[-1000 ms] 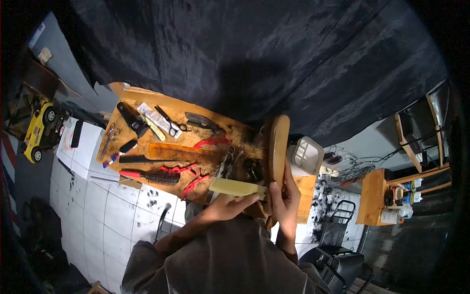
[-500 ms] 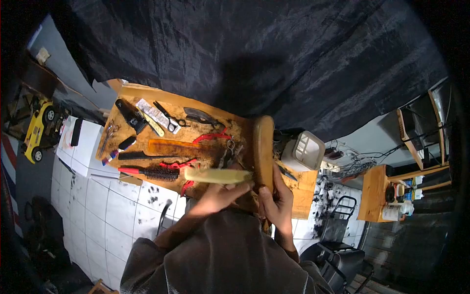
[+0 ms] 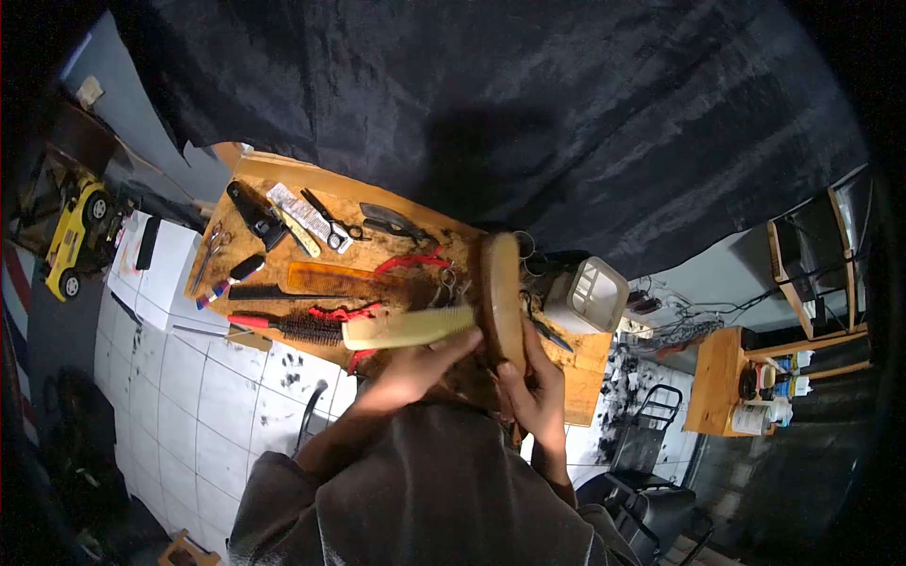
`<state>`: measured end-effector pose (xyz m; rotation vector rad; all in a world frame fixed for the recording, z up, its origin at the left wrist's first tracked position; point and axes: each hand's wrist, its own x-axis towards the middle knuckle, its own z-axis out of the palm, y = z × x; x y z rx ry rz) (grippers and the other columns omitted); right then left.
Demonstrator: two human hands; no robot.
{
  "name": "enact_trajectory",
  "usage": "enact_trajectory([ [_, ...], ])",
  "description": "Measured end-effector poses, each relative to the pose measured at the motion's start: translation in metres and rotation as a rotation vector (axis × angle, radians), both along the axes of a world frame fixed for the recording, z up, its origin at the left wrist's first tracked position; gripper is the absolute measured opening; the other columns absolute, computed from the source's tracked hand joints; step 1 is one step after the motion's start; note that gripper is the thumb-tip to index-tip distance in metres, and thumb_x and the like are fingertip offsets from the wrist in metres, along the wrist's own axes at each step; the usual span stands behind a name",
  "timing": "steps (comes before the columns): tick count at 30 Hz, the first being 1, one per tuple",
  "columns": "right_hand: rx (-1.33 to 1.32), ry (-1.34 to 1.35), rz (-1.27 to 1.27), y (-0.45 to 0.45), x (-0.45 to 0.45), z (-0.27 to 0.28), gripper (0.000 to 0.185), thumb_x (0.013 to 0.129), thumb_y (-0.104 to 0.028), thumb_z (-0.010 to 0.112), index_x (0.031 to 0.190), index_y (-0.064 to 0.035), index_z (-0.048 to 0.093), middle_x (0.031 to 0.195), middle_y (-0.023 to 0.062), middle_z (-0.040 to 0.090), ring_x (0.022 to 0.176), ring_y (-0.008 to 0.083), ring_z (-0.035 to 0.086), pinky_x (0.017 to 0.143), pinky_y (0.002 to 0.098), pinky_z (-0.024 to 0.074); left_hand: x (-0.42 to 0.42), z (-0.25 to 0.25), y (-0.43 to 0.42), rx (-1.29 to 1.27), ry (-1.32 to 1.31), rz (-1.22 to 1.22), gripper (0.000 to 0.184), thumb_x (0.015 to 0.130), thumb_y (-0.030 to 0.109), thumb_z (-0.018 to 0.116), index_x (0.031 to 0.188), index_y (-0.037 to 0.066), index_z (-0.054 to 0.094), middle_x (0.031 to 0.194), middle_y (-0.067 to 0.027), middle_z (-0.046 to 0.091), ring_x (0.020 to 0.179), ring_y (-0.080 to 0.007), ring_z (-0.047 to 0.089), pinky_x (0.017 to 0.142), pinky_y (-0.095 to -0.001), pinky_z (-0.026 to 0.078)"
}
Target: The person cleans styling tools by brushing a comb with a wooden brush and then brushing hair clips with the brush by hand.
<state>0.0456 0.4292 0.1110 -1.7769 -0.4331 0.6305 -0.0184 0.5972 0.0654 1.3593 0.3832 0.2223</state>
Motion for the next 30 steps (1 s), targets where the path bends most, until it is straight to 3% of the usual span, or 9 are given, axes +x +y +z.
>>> enact_trajectory([
  [2,0.065,-0.103,-0.083,0.004,0.003,-0.006,0.056,0.091,-0.011,0.056,0.14,0.0033,0.034,0.123,0.0165,0.056,0.1,0.0173,0.055,0.086,0.0278,0.0436,-0.006,0.002,-0.002,0.302,-0.019,-0.165,0.029,0.086,0.025,0.069,0.108,0.006,0.064,0.091,-0.002,0.066,0.081,-0.0102,0.058,0.069,-0.0258,0.046],
  [9,0.131,-0.041,-0.11,0.003,0.002,0.006,0.055,0.092,-0.012,0.055,0.141,0.0023,0.033,0.083,0.0052,0.061,0.05,0.0045,0.044,0.05,0.0219,0.0416,-0.003,-0.01,0.0,-0.084,-0.006,-0.039,0.029,0.089,0.021,0.065,0.111,0.002,0.061,0.098,-0.0049,0.065,0.086,-0.0112,0.06,0.074,-0.0255,0.048],
  [12,0.023,0.014,-0.005,-0.006,-0.001,0.003,0.055,0.092,-0.011,0.056,0.14,0.003,0.034,0.101,0.0121,0.063,0.071,0.0118,0.059,0.068,0.0252,0.0491,-0.001,-0.016,0.01,-0.457,-0.061,0.097,0.026,0.09,0.017,0.064,0.11,0.001,0.06,0.104,-0.0061,0.062,0.089,-0.0128,0.06,0.079,-0.0253,0.048],
  [13,0.045,-0.283,0.092,-0.004,0.004,-0.008,0.055,0.091,-0.011,0.056,0.14,0.0031,0.035,0.125,0.0182,0.056,0.109,0.0193,0.057,0.094,0.0305,0.0427,0.003,-0.012,0.014,-0.553,-0.149,0.092,0.026,0.09,0.016,0.064,0.11,0.0,0.06,0.104,-0.0063,0.062,0.088,-0.0128,0.06,0.079,-0.0251,0.048],
  [15,0.065,-0.096,0.06,0.0,0.0,-0.007,0.055,0.091,-0.011,0.056,0.139,0.0031,0.035,0.137,0.0188,0.045,0.126,0.0205,0.04,0.104,0.033,0.0296,0.001,-0.011,0.019,-0.472,-0.271,0.025,0.026,0.091,0.013,0.061,0.112,-0.002,0.06,0.103,-0.0077,0.064,0.087,-0.0137,0.061,0.078,-0.0249,0.05],
  [19,0.031,-0.259,-0.071,0.001,0.007,-0.007,0.056,0.091,-0.008,0.055,0.141,0.0016,0.032,0.102,0.0141,0.062,0.079,0.0142,0.058,0.069,0.0254,0.0471,-0.012,-0.001,0.021,0.305,-0.134,-0.359,0.023,0.091,0.014,0.061,0.11,0.001,0.062,0.092,-0.0065,0.068,0.081,-0.0139,0.064,0.069,-0.0282,0.052],
  [21,0.13,-0.108,-0.241,0.008,0.005,0.005,0.057,0.092,-0.006,0.052,0.143,-0.0006,0.029,0.07,0.0021,0.056,0.044,0.0032,0.039,0.038,0.0199,0.0339,-0.015,0.0,0.011,0.32,-0.095,-0.403,0.025,0.088,0.018,0.066,0.107,0.002,0.063,0.09,-0.0077,0.068,0.084,-0.014,0.064,0.068,-0.027,0.05],
  [24,0.234,-0.14,-0.203,-0.004,0.016,-0.003,0.056,0.092,-0.003,0.049,0.144,-0.001,0.028,0.068,0.0014,0.055,0.043,0.0035,0.041,0.038,0.0194,0.0342,-0.011,0.006,0.008,0.153,-0.004,-0.383,0.026,0.091,0.017,0.062,0.112,0.002,0.061,0.095,-0.0069,0.068,0.086,-0.0146,0.064,0.07,-0.0268,0.05],
  [30,0.089,-0.05,-0.014,-0.019,0.003,-0.009,0.055,0.09,-0.005,0.054,0.14,0.0023,0.035,0.109,0.0157,0.06,0.092,0.0147,0.055,0.081,0.0262,0.0436,0.005,-0.007,0.017,-0.649,-0.173,0.001,0.032,0.094,0.009,0.053,0.124,-0.003,0.053,0.118,-0.0101,0.061,0.094,-0.0141,0.06,0.082,-0.026,0.049],
])
